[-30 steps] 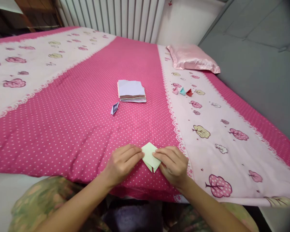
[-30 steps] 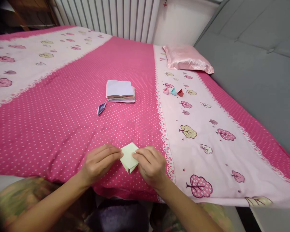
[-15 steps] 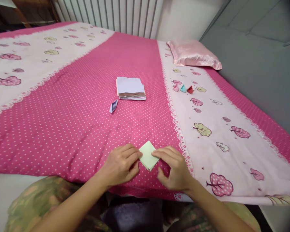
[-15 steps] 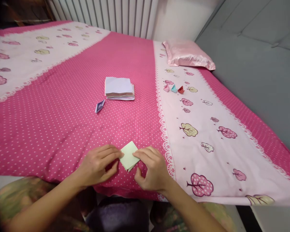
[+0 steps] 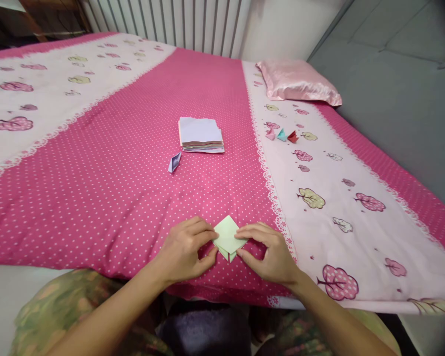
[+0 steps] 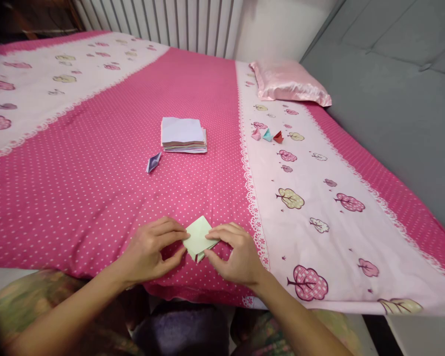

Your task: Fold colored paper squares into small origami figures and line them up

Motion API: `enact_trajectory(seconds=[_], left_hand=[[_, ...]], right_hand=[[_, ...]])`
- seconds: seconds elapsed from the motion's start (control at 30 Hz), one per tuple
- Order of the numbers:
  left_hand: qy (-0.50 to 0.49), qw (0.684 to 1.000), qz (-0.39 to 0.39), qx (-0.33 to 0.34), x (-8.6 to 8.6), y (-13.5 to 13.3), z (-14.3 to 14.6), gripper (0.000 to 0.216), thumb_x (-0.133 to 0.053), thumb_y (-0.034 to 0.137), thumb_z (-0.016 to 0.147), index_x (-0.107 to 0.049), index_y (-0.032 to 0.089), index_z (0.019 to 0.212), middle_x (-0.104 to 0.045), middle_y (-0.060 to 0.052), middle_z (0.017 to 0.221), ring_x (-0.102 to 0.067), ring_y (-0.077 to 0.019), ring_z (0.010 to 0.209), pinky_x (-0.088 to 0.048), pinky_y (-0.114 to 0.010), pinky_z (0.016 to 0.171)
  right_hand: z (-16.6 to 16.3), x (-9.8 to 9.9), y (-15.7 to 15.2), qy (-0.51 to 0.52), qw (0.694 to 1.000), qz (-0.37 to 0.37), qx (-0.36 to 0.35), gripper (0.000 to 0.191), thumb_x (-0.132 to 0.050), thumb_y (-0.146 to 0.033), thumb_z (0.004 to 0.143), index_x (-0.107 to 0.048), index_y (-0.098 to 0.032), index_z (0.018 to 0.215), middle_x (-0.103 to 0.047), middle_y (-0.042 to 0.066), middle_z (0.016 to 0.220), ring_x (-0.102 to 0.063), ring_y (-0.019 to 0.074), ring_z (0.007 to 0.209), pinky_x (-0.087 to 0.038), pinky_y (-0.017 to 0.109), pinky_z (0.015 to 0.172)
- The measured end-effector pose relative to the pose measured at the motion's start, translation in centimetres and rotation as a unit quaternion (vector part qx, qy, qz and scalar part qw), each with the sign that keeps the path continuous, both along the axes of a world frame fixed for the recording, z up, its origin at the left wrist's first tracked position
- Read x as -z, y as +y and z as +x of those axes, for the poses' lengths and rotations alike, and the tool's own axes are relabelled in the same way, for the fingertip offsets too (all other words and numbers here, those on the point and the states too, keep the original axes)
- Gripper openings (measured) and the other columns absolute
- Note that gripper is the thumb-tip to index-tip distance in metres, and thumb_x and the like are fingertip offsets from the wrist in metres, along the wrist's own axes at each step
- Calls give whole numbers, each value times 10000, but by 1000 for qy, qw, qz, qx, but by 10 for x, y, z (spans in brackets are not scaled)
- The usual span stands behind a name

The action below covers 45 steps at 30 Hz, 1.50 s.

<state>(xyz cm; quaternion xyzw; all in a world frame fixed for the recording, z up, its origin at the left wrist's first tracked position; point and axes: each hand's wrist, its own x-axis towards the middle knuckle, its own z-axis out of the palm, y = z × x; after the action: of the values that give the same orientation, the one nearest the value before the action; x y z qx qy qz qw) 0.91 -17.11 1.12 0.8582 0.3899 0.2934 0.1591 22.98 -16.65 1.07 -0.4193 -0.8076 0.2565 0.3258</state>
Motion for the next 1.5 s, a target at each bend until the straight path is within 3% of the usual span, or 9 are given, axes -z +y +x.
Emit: enact_trajectory(seconds=[0.23,0.63,0.83,0.9,1.03,1.13,1.23,1.5], left_hand=[[-6,999,-9,-37,3,2,2,182,-536,204,806,-683,136,890,-641,-82,766,-564,-182,731,-474,-322,672],[10,987,-55,-148,11,9,10,211,-532,257,828,-613,148,665,-587,-48,653,-532,-166,643,-443,-295,618],[45,979,-61,-192,10,8,13,145,-550,241,802,-576,157,687,-579,-43,683,-534,-179,668,-449,-310,636],[43,981,-57,-181,12,8,12,100,-538,226,815,-602,152,795,-603,-56,760,-555,-188,728,-465,-318,670],[69,994,14,-80,19,7,10,251,-439,164,881,-611,199,1061,-620,-88,1087,-573,-202,903,-477,-349,763],[139,989,52,-22,22,7,10,333,-408,140,895,-549,188,1192,-581,-79,1240,-531,-245,1076,-454,-404,851],[185,981,52,-11,23,7,9,381,-377,119,899,-489,146,1262,-559,-67,1278,-441,-255,1218,-403,-417,944],[211,977,18,-15,24,8,7,431,-363,143,899,-416,148,1327,-462,-66,1368,-311,-215,1322,-253,-393,1082]], right_hand=[[-1,7,1,27,999,-27,36,145,-557,-210,816,-688,-209,878,-685,60,861,-628,195,837,-505,342,777],[-10,17,0,-14,988,-29,154,127,-582,-221,795,-576,-187,673,-626,30,739,-576,156,652,-463,280,620],[-13,18,0,-41,984,-15,170,92,-593,-193,782,-552,-179,699,-569,3,671,-538,146,611,-446,273,596],[-13,19,-1,-33,986,-5,164,24,-577,-170,792,-586,-171,770,-579,14,703,-550,152,641,-462,279,612],[-11,23,-2,-47,993,67,86,271,-453,-84,842,-658,-195,982,-608,81,997,-567,180,870,-494,322,758],[-10,25,-1,-115,985,125,27,395,-402,-43,843,-619,-196,1135,-589,90,1166,-530,209,963,-486,366,820],[-9,24,0,-175,975,138,-3,419,-398,-51,850,-552,-149,1227,-601,66,1205,-512,221,941,-481,377,832],[-8,18,-2,-260,959,112,-3,446,-419,-91,840,-493,-128,1279,-549,59,1280,-465,254,1009,-449,409,856]])
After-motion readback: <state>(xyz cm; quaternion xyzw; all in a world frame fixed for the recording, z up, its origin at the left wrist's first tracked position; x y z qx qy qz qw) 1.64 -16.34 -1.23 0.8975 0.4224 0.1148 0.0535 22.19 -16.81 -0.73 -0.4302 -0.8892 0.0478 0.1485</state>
